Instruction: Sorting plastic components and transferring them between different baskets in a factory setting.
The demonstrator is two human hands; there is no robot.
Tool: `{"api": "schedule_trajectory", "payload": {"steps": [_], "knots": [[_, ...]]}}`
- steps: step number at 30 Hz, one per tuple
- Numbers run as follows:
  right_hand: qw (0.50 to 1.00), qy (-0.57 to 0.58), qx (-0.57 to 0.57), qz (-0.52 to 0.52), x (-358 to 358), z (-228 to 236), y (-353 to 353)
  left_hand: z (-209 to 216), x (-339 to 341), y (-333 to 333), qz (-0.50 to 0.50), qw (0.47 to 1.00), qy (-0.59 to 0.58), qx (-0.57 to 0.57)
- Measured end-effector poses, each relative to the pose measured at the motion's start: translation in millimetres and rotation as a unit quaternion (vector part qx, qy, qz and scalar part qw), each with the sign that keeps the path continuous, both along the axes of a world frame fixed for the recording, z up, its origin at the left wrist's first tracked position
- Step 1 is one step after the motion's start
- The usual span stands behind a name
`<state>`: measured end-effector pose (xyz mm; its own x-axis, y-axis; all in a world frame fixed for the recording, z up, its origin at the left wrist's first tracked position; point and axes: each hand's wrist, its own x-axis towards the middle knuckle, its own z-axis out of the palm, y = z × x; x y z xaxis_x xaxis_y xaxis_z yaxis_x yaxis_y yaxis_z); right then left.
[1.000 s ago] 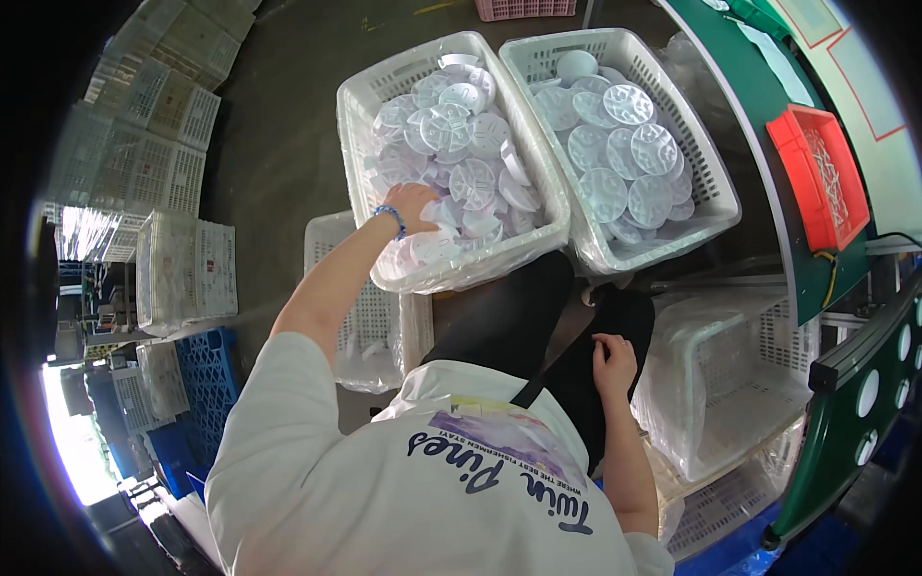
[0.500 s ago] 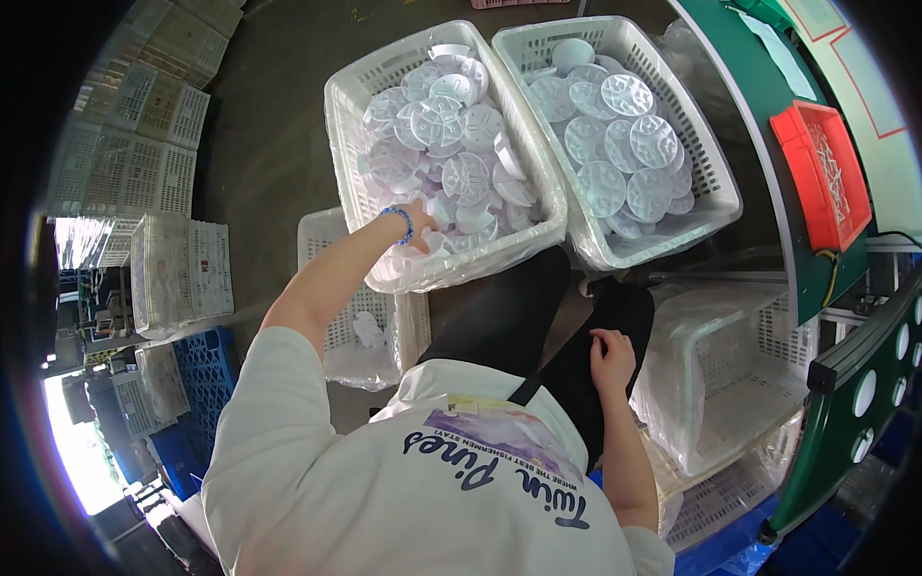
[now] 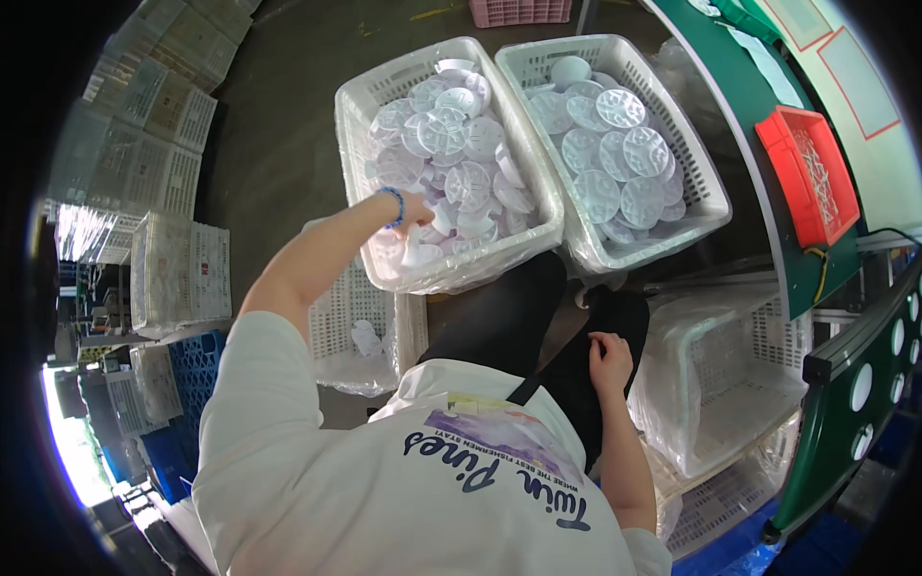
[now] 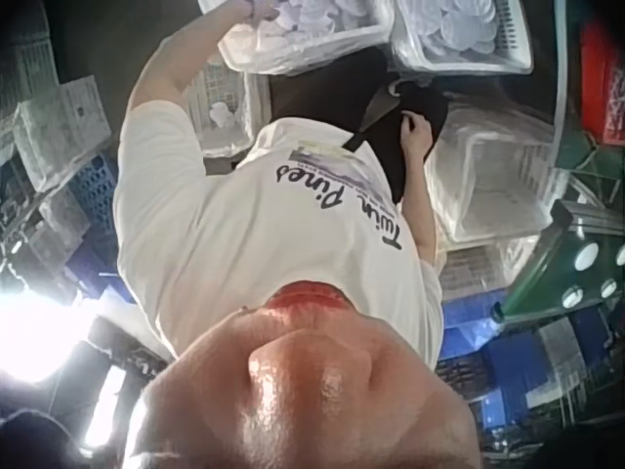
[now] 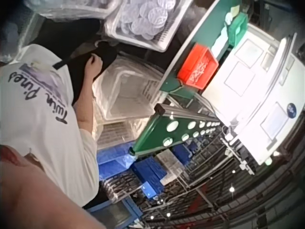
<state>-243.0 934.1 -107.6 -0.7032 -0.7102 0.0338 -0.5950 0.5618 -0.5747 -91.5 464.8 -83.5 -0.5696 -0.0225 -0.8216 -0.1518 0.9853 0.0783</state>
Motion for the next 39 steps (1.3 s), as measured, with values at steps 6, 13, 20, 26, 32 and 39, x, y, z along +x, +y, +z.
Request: {"api": "schedule_trajectory", "payload": {"steps": [6, 13, 20, 26, 32, 39], "knots": [[1.0, 0.011, 0.0, 0.008, 1.2, 1.4, 0.5, 105.3, 109.1, -35.0, 0.422, 0.811, 0.403, 0.052], [1.0, -0.002, 0.01, -0.001, -3.5, 0.4, -1.3, 114.2, 260.4, -23.0, 0.426, 0.893, 0.068, -0.126], [1.0, -0.004, 0.008, -0.014, -2.0, 4.0, -1.6, 63.1, 140.3, -36.6, 0.399, 0.832, 0.378, -0.073], [0.999, -0.017, 0.017, -0.021, -1.1, 6.1, -11.1, -19.1, -14.0, -87.3, 0.458, 0.754, 0.451, -0.136], [0.999, -0.027, 0.033, -0.028, -4.3, 7.4, -9.2, -22.5, -76.5, -82.9, 0.535, 0.766, 0.302, -0.187], [0.999, -0.024, 0.02, -0.013, -2.8, 6.6, -14.5, -22.9, -19.0, -84.6, 0.585, 0.675, 0.449, -0.009]]}}
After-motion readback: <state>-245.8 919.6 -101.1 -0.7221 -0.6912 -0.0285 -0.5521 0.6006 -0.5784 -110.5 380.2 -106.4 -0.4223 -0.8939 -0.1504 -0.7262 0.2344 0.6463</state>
